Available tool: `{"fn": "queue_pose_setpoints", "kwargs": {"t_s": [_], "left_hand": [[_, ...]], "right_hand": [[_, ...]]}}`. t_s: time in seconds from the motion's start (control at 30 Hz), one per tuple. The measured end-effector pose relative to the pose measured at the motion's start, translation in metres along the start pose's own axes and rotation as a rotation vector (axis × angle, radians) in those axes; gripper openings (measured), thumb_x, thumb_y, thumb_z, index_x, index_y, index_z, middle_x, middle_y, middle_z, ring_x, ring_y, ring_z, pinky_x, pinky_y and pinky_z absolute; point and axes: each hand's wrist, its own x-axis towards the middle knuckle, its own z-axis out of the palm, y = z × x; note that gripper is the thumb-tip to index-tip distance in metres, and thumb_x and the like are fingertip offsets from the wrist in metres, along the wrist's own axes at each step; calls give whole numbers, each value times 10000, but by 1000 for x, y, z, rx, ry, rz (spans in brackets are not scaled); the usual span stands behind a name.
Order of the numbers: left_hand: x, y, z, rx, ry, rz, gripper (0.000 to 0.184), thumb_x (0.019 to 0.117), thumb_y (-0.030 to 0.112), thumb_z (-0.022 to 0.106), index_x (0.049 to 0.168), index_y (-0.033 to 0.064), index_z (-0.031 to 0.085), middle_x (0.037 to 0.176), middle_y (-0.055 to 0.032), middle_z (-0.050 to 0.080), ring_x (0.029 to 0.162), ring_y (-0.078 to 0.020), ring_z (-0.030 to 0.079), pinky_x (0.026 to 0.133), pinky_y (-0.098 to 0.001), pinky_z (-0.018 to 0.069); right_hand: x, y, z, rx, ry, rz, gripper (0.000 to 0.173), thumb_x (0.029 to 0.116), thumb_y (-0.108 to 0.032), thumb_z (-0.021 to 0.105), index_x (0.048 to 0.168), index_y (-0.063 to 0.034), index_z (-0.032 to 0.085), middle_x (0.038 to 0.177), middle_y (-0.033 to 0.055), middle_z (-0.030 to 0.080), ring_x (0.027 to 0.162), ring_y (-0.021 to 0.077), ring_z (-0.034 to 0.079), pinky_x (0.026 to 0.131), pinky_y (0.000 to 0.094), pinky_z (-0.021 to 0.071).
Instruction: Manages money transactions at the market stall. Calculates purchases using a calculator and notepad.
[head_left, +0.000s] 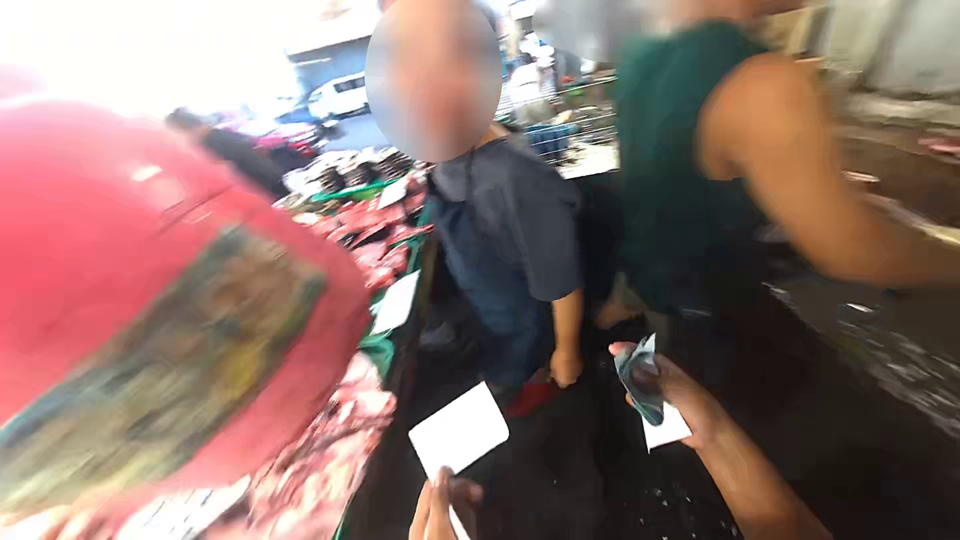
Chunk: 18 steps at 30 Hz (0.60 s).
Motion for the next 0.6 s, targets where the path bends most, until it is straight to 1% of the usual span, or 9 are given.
{"fn": "queue_pose_setpoints", "kwargs": {"t_s": [0.03, 0.1, 0.17, 0.2, 0.23, 0.33, 0.37, 0.5, 0.6], "left_hand": [[-6, 9, 0, -6, 84, 35, 397, 1102, 153, 294, 907, 106, 638, 668, 45, 718, 487, 25, 585, 465, -123, 467], [-19, 23, -2, -28, 225, 104, 421, 1088, 122, 305, 847, 98, 649, 648, 36, 714, 457, 35, 558, 444, -113, 444], [-32, 34, -11, -65, 302, 181, 426, 1075, 108, 327, 831, 102, 675, 660, 25, 725, 462, 35, 564, 450, -111, 442], [-40, 39, -16, -90, 325, 212, 426, 1071, 106, 337, 822, 106, 683, 661, 16, 725, 470, 29, 574, 456, -115, 452], [-48, 44, -21, -113, 344, 241, 430, 1070, 107, 345, 807, 113, 685, 653, 13, 721, 475, 25, 583, 465, -118, 465], [-69, 52, -34, -178, 381, 334, 392, 1051, 117, 388, 795, 131, 684, 640, 14, 702, 490, 14, 591, 489, -124, 479], [-77, 54, -38, -197, 387, 365, 356, 1044, 123, 420, 809, 128, 687, 646, 9, 701, 499, 8, 597, 497, -126, 484], [-114, 56, -50, -218, 457, 473, 209, 1021, 128, 546, 891, 112, 709, 715, -11, 734, 582, -9, 654, 571, -146, 528], [-148, 62, -65, -216, 630, 588, 176, 1011, 92, 550, 917, 92, 699, 746, -25, 746, 614, -13, 670, 612, -151, 542]], "right_hand": [[9, 10, 16, 6, -78, 46, 312, 809, -218, 818, 1109, -211, 733, 917, -74, 753, 722, 10, 684, 640, 198, 587], [22, 30, 51, -24, -149, 82, 207, 853, -136, 747, 1051, -187, 718, 908, -55, 762, 769, 33, 712, 700, 225, 611], [29, 49, 90, -131, -127, 62, 200, 883, -44, 644, 1071, -112, 657, 879, -36, 743, 731, 49, 704, 650, 225, 604], [29, 58, 109, -209, -119, 35, 225, 881, -25, 635, 1099, -80, 622, 871, -46, 730, 709, 32, 693, 618, 205, 594], [28, 68, 126, -295, -119, -4, 266, 866, -30, 649, 1125, -55, 600, 874, -62, 707, 703, 5, 674, 603, 179, 575], [17, 94, 164, -465, -184, -132, 352, 837, -94, 708, 1154, 4, 591, 923, -67, 673, 779, -52, 647, 663, 143, 556], [10, 99, 175, -475, -228, -147, 383, 837, -113, 714, 1178, 23, 605, 972, -53, 677, 835, -57, 649, 717, 139, 560], [-26, 124, 207, -312, -538, -245, 403, 875, -174, 717, 1239, -30, 622, 1140, -101, 706, 1023, -47, 658, 892, 157, 559], [-60, 133, 237, -174, -728, -129, 422, 873, -42, 691, 1285, -52, 599, 1111, -144, 714, 988, -36, 677, 875, 161, 575]]}}
